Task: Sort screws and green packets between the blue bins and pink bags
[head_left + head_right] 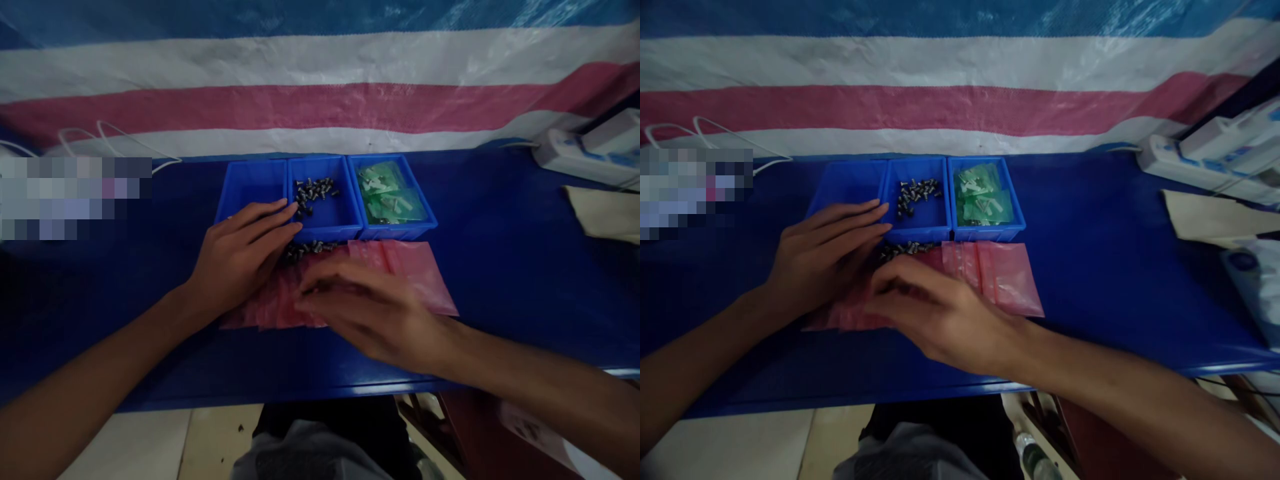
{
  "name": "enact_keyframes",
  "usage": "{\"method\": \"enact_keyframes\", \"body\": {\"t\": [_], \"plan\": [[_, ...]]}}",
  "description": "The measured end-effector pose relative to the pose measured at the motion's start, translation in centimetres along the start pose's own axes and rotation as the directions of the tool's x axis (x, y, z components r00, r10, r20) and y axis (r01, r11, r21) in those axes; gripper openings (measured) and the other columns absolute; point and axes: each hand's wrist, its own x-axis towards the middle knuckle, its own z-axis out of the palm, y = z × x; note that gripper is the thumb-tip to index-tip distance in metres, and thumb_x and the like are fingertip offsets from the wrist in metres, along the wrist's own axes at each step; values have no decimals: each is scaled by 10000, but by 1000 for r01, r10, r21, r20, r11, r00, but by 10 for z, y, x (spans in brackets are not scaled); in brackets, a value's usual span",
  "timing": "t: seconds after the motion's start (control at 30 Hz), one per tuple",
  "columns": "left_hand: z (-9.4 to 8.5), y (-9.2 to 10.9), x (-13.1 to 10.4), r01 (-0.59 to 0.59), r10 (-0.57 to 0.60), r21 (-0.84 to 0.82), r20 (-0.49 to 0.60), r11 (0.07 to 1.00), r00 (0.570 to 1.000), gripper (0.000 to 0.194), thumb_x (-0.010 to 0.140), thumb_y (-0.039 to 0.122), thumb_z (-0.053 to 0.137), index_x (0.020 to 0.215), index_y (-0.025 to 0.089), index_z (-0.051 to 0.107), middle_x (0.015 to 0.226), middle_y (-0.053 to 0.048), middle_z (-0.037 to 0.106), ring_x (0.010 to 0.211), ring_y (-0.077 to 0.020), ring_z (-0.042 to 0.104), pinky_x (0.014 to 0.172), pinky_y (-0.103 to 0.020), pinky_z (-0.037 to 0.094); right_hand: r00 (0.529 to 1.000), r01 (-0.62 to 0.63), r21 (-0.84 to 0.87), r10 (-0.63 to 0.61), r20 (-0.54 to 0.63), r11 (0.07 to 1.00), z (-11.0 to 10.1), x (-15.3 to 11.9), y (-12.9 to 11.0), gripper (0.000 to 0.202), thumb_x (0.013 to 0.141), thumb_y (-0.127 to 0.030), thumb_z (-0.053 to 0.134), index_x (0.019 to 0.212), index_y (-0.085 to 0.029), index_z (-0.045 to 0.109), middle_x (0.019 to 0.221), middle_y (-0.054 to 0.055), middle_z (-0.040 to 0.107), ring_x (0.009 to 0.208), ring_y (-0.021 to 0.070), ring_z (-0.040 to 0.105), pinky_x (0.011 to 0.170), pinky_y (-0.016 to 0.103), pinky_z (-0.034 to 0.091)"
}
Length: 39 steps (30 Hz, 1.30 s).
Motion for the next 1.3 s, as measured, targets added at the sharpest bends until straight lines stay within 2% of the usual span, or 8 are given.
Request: {"method": "enact_keyframes", "body": {"t": [0.17,0.37,0.53,0.63,0.7,0.77,0.9,1.3], "plan": [[0,0,-1,-15,15,12,5,1000,1000,240,1046,97,666,1268,176,711,1346,-113,781,1304,-275,741,1056,-437,682,950,-245,270,287,-127,931,-25,7,3,179,976,-100,766,1089,-228,818,1110,48,819,1025,163,789,934,298,660],[1,-1,-2,-19,19,11,-5,1000,1000,256,1023,83,692,1267,151,724,1344,-130,780,1301,-286,741,1067,-440,673,784,-558,643,588,199,525,-30,9,12,181,947,-344,853,856,-195,807,699,-19,767,497,78,677,494,166,547],[2,0,0,-19,20,14,-12,1000,1000,236,1023,73,686,1244,142,731,1332,-136,784,1290,-285,747,1065,-431,674,710,-497,815,679,185,298,-30,11,18,204,975,-366,830,1144,-251,830,1116,49,858,1060,186,832,918,276,690],[2,0,0,-24,24,17,-20,1000,1000,220,1026,79,687,1235,135,730,1331,-140,784,1281,-295,751,1050,-442,681,752,-444,767,658,38,464,-34,10,16,176,1025,-320,751,1180,-276,823,1161,30,851,1090,209,827,891,324,710],[2,0,0,-25,25,15,-32,1000,999,219,1021,79,696,1231,131,730,1323,-140,787,1274,-299,754,1046,-443,683,843,-439,449,530,-94,778,-35,6,15,175,1047,-245,693,1161,-250,826,1060,33,858,922,192,839,789,316,707],[2,0,-1,-33,34,7,-39,999,999,217,1017,76,702,1227,123,730,1316,-145,789,1266,-302,758,1039,-442,685,953,-293,-23,291,-85,956,-32,1,16,227,1057,-167,634,1185,-199,819,1099,71,852,943,211,825,843,353,700],[1,0,-1,-20,21,3,-29,1000,999,226,1024,75,688,1237,136,729,1329,-141,784,1283,-290,750,1058,-433,676,981,-11,-429,92,169,903,-18,-6,21,358,1053,-75,549,1347,-110,749,1301,160,781,1133,302,755,972,468,676],[2,0,-1,-8,8,9,-24,1000,1000,231,1060,116,649,1264,186,733,1354,-104,778,1305,-254,739,1066,-426,683,979,-34,-366,105,177,930,-8,-7,26,251,1091,-115,525,1094,-150,774,1129,125,763,1020,233,697,888,395,640]]}}
